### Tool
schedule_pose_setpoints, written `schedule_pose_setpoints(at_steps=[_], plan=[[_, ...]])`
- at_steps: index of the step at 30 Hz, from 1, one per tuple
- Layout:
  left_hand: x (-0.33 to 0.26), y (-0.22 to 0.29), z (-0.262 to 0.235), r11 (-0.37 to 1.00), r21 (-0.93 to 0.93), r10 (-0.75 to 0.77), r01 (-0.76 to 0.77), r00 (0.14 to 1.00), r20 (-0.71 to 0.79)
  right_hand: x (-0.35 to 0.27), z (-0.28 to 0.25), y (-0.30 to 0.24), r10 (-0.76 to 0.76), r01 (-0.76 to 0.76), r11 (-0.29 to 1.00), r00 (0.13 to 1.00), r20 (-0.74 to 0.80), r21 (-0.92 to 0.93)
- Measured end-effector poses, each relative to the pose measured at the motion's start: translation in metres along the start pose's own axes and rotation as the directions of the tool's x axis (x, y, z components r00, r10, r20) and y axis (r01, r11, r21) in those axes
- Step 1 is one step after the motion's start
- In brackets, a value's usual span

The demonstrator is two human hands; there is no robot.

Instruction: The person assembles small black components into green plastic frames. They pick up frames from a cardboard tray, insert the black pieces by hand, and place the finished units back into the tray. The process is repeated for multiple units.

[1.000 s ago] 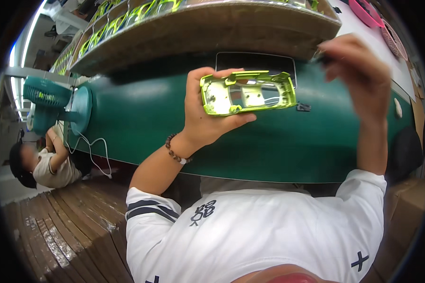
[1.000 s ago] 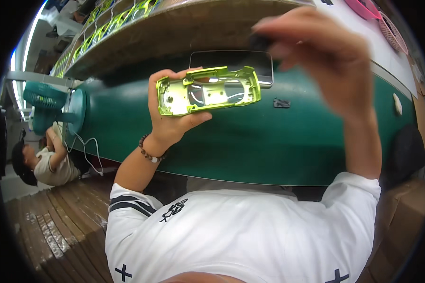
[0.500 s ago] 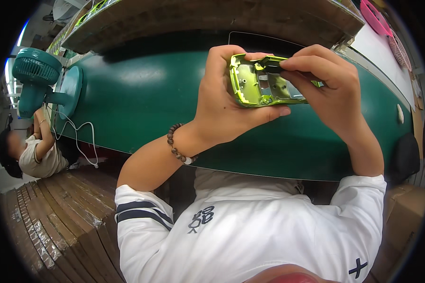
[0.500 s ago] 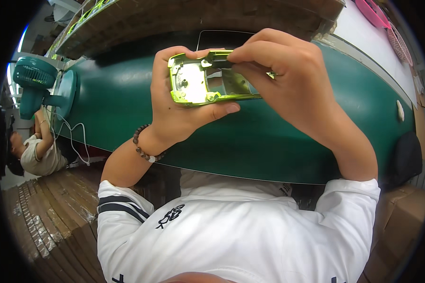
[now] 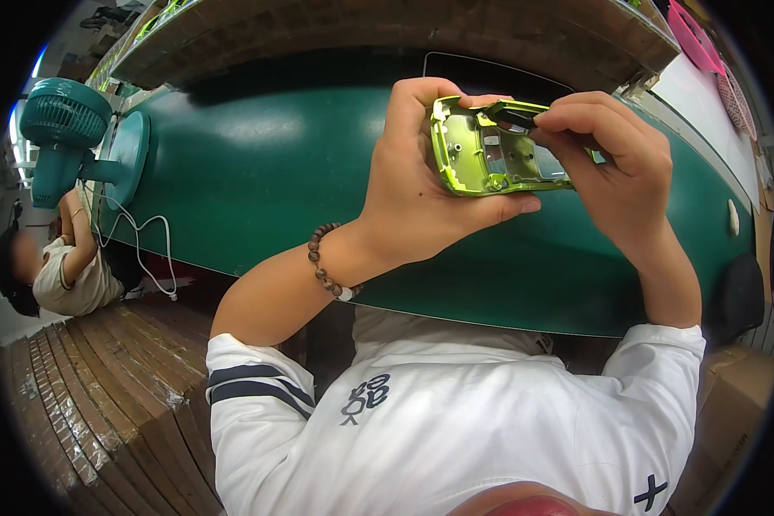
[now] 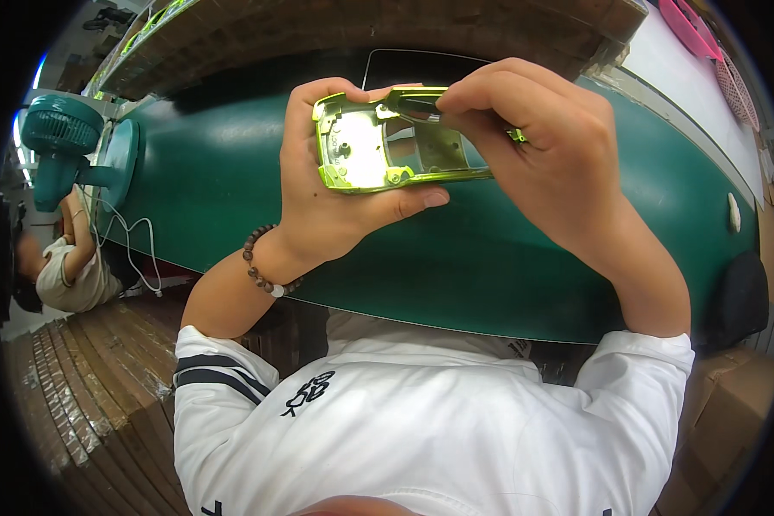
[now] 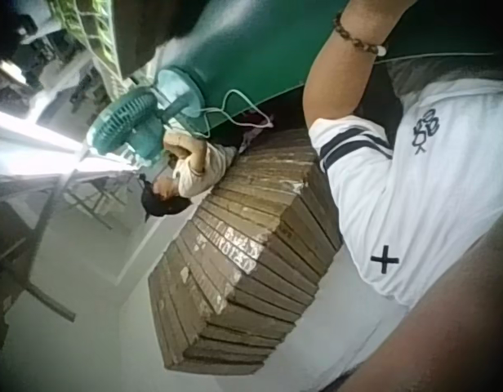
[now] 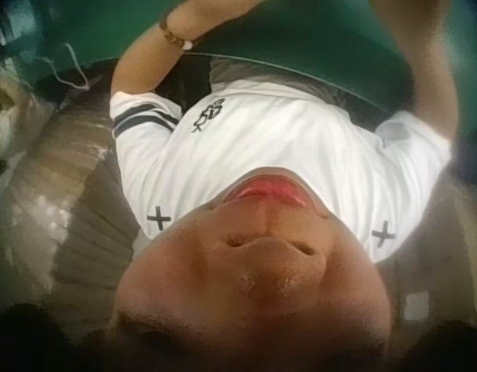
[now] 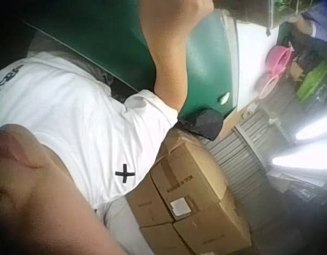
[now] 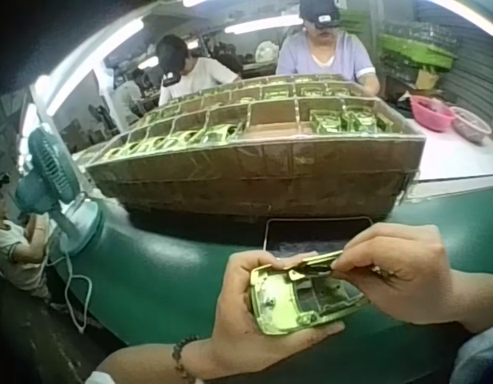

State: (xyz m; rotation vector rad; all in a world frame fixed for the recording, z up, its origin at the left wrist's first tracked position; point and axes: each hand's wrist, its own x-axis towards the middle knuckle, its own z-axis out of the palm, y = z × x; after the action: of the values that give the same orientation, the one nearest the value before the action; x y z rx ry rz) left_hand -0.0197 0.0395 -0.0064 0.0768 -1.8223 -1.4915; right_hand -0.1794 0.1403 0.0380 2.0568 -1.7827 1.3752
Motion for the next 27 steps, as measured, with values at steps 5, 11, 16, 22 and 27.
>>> schedule_pose_setpoints(at_steps=[5, 11, 16, 22, 27], plan=[[0.001, 0.001, -0.002, 1.000, 0.004, -0.016, 0.016, 1.000, 0.000, 0.001, -0.001, 0.000, 0.000, 0.000, 1.000, 1.000, -0.004, 0.027], [0.002, 0.003, -0.006, 0.999, 0.018, -0.039, 0.038, 0.999, 0.013, 0.001, 0.000, 0.002, 0.005, -0.005, 0.998, 1.000, -0.011, 0.064], [0.003, 0.003, -0.009, 0.999, 0.020, -0.045, 0.044, 0.998, 0.052, 0.002, -0.004, 0.003, -0.025, 0.024, 0.999, 0.999, 0.032, 0.039], [0.002, 0.005, -0.008, 0.997, 0.075, -0.038, 0.033, 0.997, 0.063, -0.002, 0.002, -0.002, 0.037, -0.036, 0.999, 0.998, -0.059, 0.031], [-0.001, 0.009, -0.006, 0.997, 0.069, -0.036, 0.030, 0.995, 0.094, -0.007, -0.001, -0.010, 0.089, -0.088, 0.996, 0.994, -0.062, 0.010]])
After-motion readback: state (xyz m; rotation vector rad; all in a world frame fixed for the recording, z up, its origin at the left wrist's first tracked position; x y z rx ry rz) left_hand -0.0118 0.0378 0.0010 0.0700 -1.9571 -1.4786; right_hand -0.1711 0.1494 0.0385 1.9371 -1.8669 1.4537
